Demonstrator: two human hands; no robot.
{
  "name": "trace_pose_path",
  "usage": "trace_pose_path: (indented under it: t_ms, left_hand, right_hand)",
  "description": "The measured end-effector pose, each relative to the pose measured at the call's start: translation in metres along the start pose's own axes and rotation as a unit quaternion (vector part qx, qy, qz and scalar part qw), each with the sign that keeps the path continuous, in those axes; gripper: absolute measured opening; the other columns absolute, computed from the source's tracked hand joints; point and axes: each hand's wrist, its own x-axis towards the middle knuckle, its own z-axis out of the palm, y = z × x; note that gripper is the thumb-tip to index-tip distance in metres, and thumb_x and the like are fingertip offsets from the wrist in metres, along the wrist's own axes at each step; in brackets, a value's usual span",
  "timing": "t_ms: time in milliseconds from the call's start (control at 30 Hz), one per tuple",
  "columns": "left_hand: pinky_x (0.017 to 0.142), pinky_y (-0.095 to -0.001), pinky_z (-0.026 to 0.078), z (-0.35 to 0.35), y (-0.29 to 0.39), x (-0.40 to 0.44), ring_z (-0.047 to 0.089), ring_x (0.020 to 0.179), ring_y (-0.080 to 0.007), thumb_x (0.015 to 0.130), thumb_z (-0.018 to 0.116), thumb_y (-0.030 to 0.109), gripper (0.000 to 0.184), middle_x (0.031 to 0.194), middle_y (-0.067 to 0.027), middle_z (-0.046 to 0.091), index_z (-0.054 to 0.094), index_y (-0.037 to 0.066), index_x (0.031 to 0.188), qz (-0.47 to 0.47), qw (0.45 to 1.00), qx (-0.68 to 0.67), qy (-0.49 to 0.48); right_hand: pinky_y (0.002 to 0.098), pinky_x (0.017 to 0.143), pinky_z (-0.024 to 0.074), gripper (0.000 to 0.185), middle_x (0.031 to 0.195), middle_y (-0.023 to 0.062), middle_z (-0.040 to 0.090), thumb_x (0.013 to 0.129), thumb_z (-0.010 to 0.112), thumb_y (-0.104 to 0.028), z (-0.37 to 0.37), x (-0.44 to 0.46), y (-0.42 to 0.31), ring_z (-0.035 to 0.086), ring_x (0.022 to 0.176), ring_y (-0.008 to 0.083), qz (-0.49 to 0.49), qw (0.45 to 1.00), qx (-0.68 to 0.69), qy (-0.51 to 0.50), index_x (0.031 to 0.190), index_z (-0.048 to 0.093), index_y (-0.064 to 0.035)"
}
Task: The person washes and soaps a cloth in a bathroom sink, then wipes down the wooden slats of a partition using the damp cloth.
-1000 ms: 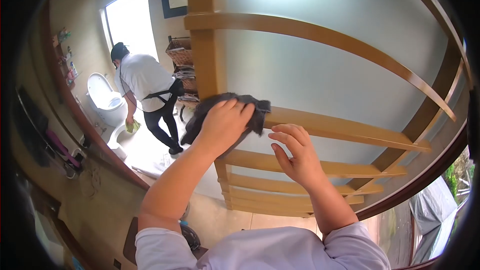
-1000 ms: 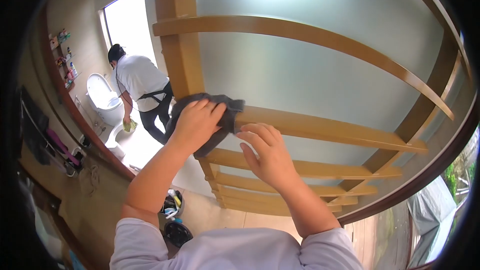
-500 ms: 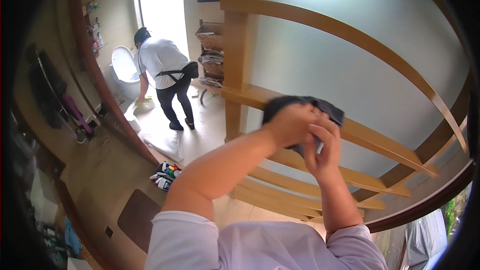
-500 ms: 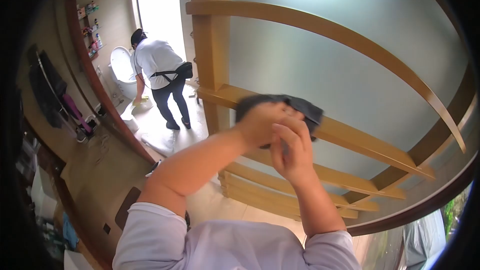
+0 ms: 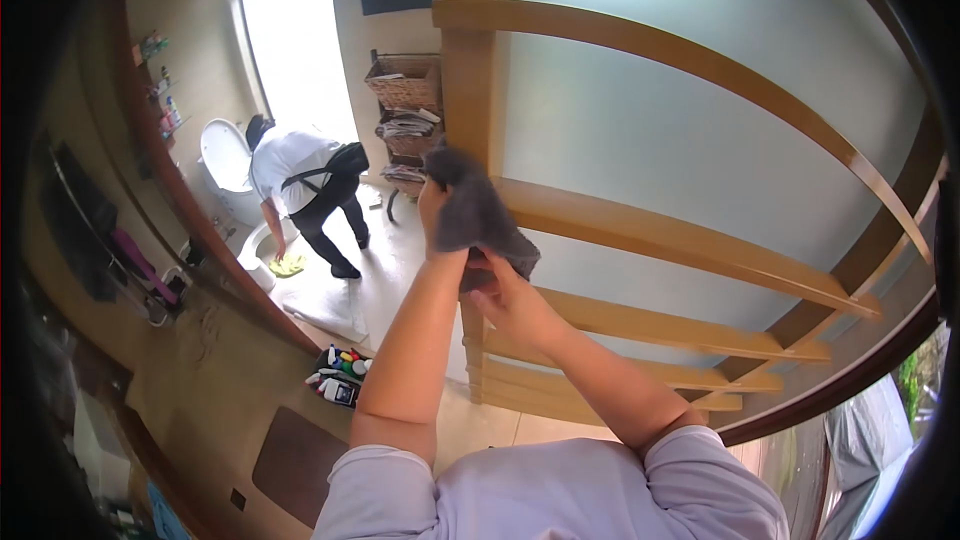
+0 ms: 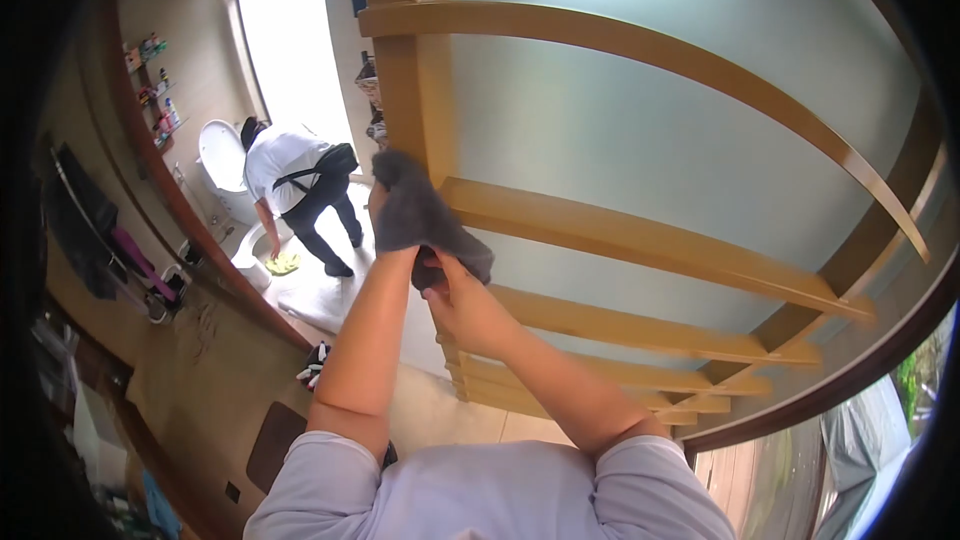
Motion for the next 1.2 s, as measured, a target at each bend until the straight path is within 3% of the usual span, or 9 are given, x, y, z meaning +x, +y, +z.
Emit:
trace_pose_path:
  t_ms: [167,267,367,467,533,667,767,1100,1200]
  left_hand:
    - [0.087,-0.0387,0.041,0.015,-0.032,-0.059,0.054,0.096,-0.0275,0.086,0.056,0.018,0.036,0.104,-0.0141,0.056,0.049,0.002,0.117,0.306,0.921,0.222,0.09]
    - [0.097,-0.047,0.033,0.008,-0.004,-0.085,0.048,0.111,-0.0395,0.083,0.058,0.029,0.043,0.118,-0.0204,0.053,0.051,0.004,0.118,0.38,0.88,0.285,-0.019]
    - [0.1,-0.0497,0.032,0.003,0.04,-0.076,0.046,0.115,-0.0422,0.082,0.06,0.027,0.048,0.122,-0.022,0.051,0.048,0.004,0.122,0.486,0.798,0.345,-0.092]
    - [0.097,-0.0465,0.036,0.021,0.099,-0.056,0.048,0.113,-0.0402,0.071,0.069,0.014,0.064,0.126,-0.0169,0.049,0.039,0.006,0.127,0.478,0.817,0.295,-0.127]
    - [0.094,-0.0418,0.04,0.017,0.102,-0.057,0.049,0.112,-0.0359,0.064,0.072,0.01,0.072,0.13,-0.0122,0.046,0.037,0.006,0.127,0.315,0.806,0.452,-0.216]
    - [0.097,-0.0404,0.038,0.04,0.111,-0.069,0.046,0.115,-0.0348,0.057,0.073,0.006,0.08,0.132,-0.0141,0.043,0.037,0.004,0.129,0.253,0.742,0.567,-0.253]
    - [0.094,-0.0407,0.04,0.046,0.112,-0.055,0.05,0.11,-0.0352,0.062,0.069,0.004,0.066,0.122,-0.0162,0.051,0.044,0.002,0.123,0.29,0.715,0.588,-0.242]
    - [0.084,-0.0414,0.045,0.242,0.064,-0.112,0.056,0.099,-0.0343,0.066,0.063,-0.003,0.048,0.106,-0.0155,0.059,0.049,0.004,0.111,0.37,0.718,0.521,-0.276]
    - [0.066,-0.0404,0.05,0.342,0.046,-0.151,0.061,0.081,-0.0331,0.077,0.051,0.002,0.019,0.089,-0.0154,0.06,0.05,0.001,0.097,0.415,0.73,0.453,-0.299]
  right_hand:
    - [0.0368,0.091,0.0408,0.055,0.126,0.0178,0.044,0.085,0.048,-0.003,-0.003,-0.018,0.021,0.048,0.11,0.0268,-0.058,0.987,0.094,0.113,0.135,0.026,-0.003]
    - [0.0449,0.095,0.0371,0.058,0.119,0.0194,0.05,0.077,0.064,-0.013,-0.025,-0.03,-0.015,0.049,0.109,0.0383,-0.218,0.938,-0.213,0.165,0.127,0.038,0.0008]
    - [0.0432,0.089,0.0395,0.05,0.114,0.0174,0.055,0.074,0.064,-0.027,-0.049,-0.03,-0.062,0.051,0.105,0.0363,-0.19,0.897,-0.354,0.182,0.116,0.053,-0.0028]
    - [0.0407,0.075,0.0447,0.04,0.1,0.0132,0.061,0.071,0.064,-0.024,-0.077,-0.007,-0.135,0.058,0.089,0.0307,-0.134,0.92,-0.343,0.136,0.105,0.059,-0.0048]
    - [0.0398,0.067,0.0457,0.03,0.088,0.0105,0.063,0.069,0.063,-0.023,-0.075,-0.001,-0.144,0.06,0.078,0.0284,-0.103,0.901,-0.401,0.129,0.094,0.062,-0.0059]
    - [0.0397,0.057,0.0456,0.015,0.066,0.0061,0.061,0.069,0.061,-0.024,-0.075,0.017,-0.092,0.061,0.065,0.0253,-0.242,0.72,-0.6,0.252,0.071,0.06,-0.0093]
    - [0.0395,0.052,0.043,0.019,0.066,0.0073,0.057,0.064,0.061,-0.024,-0.087,0.008,-0.127,0.059,0.061,0.0252,-0.102,0.77,-0.618,0.122,0.074,0.058,-0.0088]
    - [0.043,0.048,0.0376,0.015,0.064,0.0062,0.054,0.065,0.062,-0.025,-0.252,-0.13,-0.106,0.055,0.058,0.0261,-0.21,0.741,-0.587,0.25,0.07,0.055,-0.0122]
    - [0.041,0.055,0.0381,0.019,0.067,0.0054,0.054,0.064,0.064,-0.024,-0.321,-0.192,-0.098,0.053,0.061,0.0282,-0.186,0.707,-0.606,0.314,0.076,0.055,-0.0126]
